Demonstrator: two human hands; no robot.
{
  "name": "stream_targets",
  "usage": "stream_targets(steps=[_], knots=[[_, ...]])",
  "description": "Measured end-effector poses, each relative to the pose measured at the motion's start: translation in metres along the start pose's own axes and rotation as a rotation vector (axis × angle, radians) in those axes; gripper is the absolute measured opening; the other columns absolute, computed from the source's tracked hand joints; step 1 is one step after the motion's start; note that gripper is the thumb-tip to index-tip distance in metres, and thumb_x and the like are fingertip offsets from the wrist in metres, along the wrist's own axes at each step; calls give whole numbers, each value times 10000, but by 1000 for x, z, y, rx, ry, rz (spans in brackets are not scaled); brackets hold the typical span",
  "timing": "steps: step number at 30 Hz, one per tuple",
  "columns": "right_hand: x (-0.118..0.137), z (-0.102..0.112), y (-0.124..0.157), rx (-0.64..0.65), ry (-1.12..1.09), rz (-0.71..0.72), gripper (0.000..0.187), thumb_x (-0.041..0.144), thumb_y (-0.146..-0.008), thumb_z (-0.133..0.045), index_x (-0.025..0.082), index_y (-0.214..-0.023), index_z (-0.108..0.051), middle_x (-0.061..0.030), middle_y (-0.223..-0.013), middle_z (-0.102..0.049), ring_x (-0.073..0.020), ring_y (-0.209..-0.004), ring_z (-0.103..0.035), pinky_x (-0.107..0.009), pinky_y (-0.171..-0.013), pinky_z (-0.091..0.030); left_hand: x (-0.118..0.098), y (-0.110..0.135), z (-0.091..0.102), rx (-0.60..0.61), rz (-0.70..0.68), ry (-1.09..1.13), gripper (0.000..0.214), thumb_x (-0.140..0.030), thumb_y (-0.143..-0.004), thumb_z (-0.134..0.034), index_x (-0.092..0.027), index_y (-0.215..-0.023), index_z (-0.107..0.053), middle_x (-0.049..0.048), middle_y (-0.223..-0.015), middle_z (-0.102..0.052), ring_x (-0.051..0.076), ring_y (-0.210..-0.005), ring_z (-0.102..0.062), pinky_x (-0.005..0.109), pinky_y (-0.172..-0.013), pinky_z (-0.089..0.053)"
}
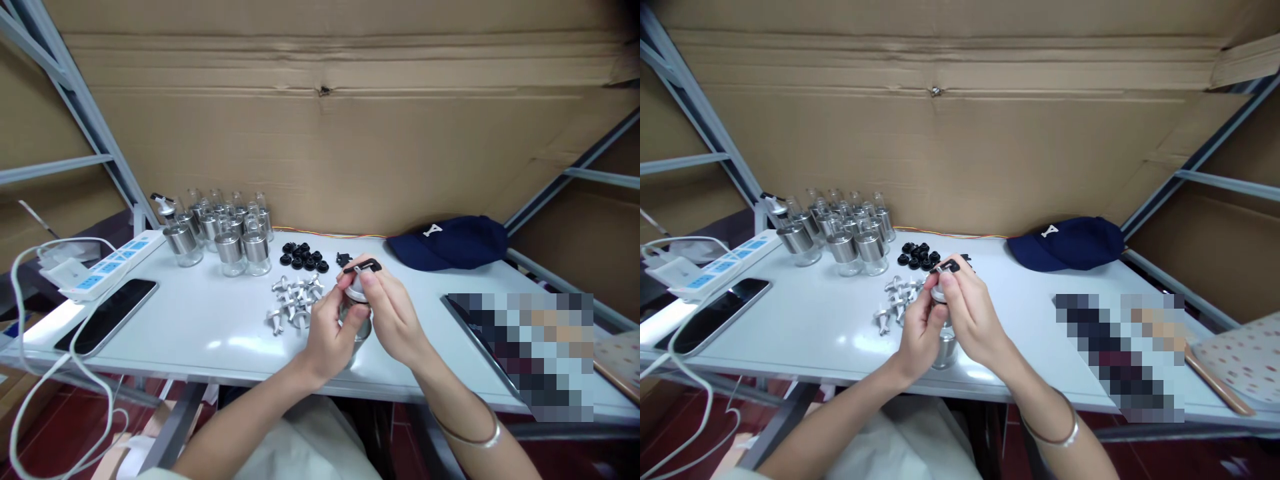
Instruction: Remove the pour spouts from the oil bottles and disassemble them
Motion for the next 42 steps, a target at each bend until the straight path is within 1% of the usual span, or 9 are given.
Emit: stream_targets(steps=[6,11,16,20,25,29,32,37,42], knots=[[-7,-6,4,-217,-461,-339,357,477,-917,-323,215,-794,-531,-65,-836,-600,-169,-730,-582,-281,-582,-501,-7,0,2,26,-44,16,457,-548,-893,-371,-203,-1144,-535,87,-982,-644,209,-881,-595,346,-824,-460],[-12,4,-17,-194,-656,-413,293,461,-891,-379,225,-802,-528,-53,-819,-608,-157,-691,-585,-288,-596,-526,-9,-1,2,67,-26,63,420,-539,-892,-386,-210,-1109,-530,62,-884,-636,172,-784,-602,317,-770,-466],[-47,11,-51,-190,-619,-384,341,540,-827,-445,218,-792,-553,-32,-802,-612,-143,-697,-599,-272,-622,-510,-27,0,12,65,-36,205,406,-524,-885,-425,-208,-1122,-525,41,-795,-607,160,-749,-600,301,-724,-482],[-79,18,-62,-281,-569,-357,362,570,-794,-474,221,-772,-563,-15,-745,-600,-132,-633,-581,-261,-577,-471,-57,-10,51,-117,-143,235,356,-521,-887,-427,-259,-1098,-543,6,-737,-591,135,-663,-589,272,-609,-495],[-93,26,-57,-404,-577,-407,359,555,-765,-525,204,-726,-591,-9,-682,-586,-119,-571,-540,-253,-538,-438,-74,-45,136,-424,-415,-1,356,-535,-865,-471,-215,-962,-592,-5,-668,-579,123,-564,-557,269,-540,-473],[-91,28,-58,-482,-649,-453,325,497,-736,-590,182,-665,-628,-6,-656,-575,-98,-555,-511,-229,-519,-414,-48,-80,199,-511,-422,-255,329,-527,-856,-499,-211,-941,-530,-24,-676,-568,112,-557,-558,274,-571,-455],[-90,27,-59,-465,-655,-437,311,471,-704,-639,172,-622,-625,-5,-660,-586,-90,-552,-508,-222,-523,-412,-13,-100,230,-573,-417,-424,364,-557,-876,-428,-202,-933,-486,-22,-709,-524,105,-593,-541,279,-630,-458],[-93,24,-57,-415,-596,-427,321,465,-683,-674,161,-593,-621,-12,-648,-598,-92,-555,-503,-228,-540,-409,39,-117,255,-595,-287,-638,437,-562,-906,-334,-155,-984,-472,-10,-732,-530,108,-630,-547,277,-651,-440],[-90,22,-55,-370,-492,-409,377,526,-704,-635,167,-593,-605,-20,-652,-596,-105,-569,-502,-243,-567,-413,64,-120,271,-564,-252,-690,464,-561,-919,-297,-136,-1009,-462,1,-751,-552,108,-643,-567,274,-636,-438]])
Point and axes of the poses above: each hand's wrist, its own y-axis away from the middle knuckle, its own z-axis out of the back of the hand, x = y × z, the point moved 1 cm from there along -y, towards the middle knuckle
